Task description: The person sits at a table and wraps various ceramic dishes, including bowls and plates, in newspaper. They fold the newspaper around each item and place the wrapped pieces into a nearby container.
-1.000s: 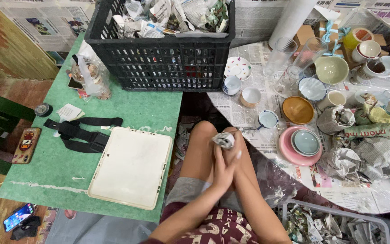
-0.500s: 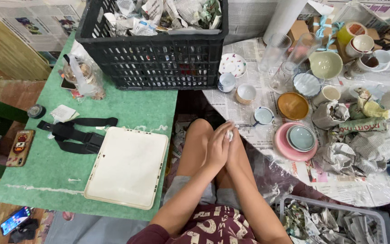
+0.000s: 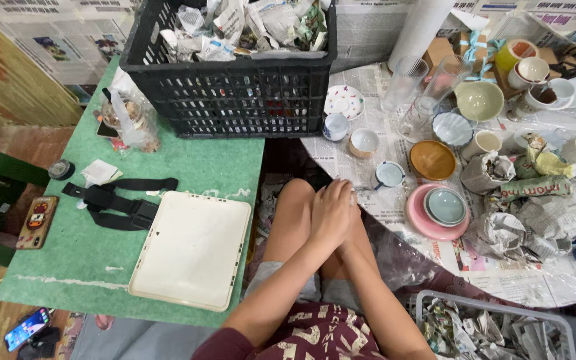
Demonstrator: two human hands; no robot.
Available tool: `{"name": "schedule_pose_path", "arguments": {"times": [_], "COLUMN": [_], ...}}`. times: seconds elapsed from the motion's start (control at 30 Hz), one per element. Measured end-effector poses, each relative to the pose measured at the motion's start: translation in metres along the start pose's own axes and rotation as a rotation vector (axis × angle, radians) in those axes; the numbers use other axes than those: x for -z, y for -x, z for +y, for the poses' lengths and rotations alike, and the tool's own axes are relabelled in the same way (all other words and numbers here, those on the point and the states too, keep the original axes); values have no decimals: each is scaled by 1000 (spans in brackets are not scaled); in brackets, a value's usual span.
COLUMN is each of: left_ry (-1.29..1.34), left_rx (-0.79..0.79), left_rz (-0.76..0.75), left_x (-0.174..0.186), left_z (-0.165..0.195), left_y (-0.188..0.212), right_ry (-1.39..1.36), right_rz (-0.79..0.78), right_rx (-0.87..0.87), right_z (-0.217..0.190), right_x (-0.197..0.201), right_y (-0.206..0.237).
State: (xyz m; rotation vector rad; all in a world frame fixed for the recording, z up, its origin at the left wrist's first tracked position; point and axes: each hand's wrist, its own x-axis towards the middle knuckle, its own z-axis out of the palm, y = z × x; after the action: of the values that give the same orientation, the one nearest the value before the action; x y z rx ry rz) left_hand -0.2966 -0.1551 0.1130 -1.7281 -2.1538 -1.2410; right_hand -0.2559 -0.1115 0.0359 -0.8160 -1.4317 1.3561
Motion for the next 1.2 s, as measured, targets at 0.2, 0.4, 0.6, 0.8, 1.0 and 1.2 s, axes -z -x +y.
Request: {"name": "schedule_pose_path", "arguments": {"times": [0.2, 0.4, 0.6, 0.8, 1.0, 1.2], "left_ry": [120, 193, 289, 385, 474, 582], "left_rx": [-53, -43, -85, -15, -115, 215], "left_rz": [-21, -65, -135, -311, 17, 15], "left_x": [-3, -18, -14, 0, -15, -46], "left_z": [3, -12, -19, -11, -7, 0], "left_y": [-1, 1, 7, -4, 10, 65], "right_ry": [-393, -308, 80, -459, -1013, 264], "right_rz": [-75, -110, -196, -171, -94, 76], "right_rx": [-26, 32, 6, -218, -291, 118], "right_z": [-1, 0, 1, -11, -3, 0], "right_x": [3, 0, 14, 13, 17, 26], "right_y": [-2, -8, -7, -2, 2, -14]}}
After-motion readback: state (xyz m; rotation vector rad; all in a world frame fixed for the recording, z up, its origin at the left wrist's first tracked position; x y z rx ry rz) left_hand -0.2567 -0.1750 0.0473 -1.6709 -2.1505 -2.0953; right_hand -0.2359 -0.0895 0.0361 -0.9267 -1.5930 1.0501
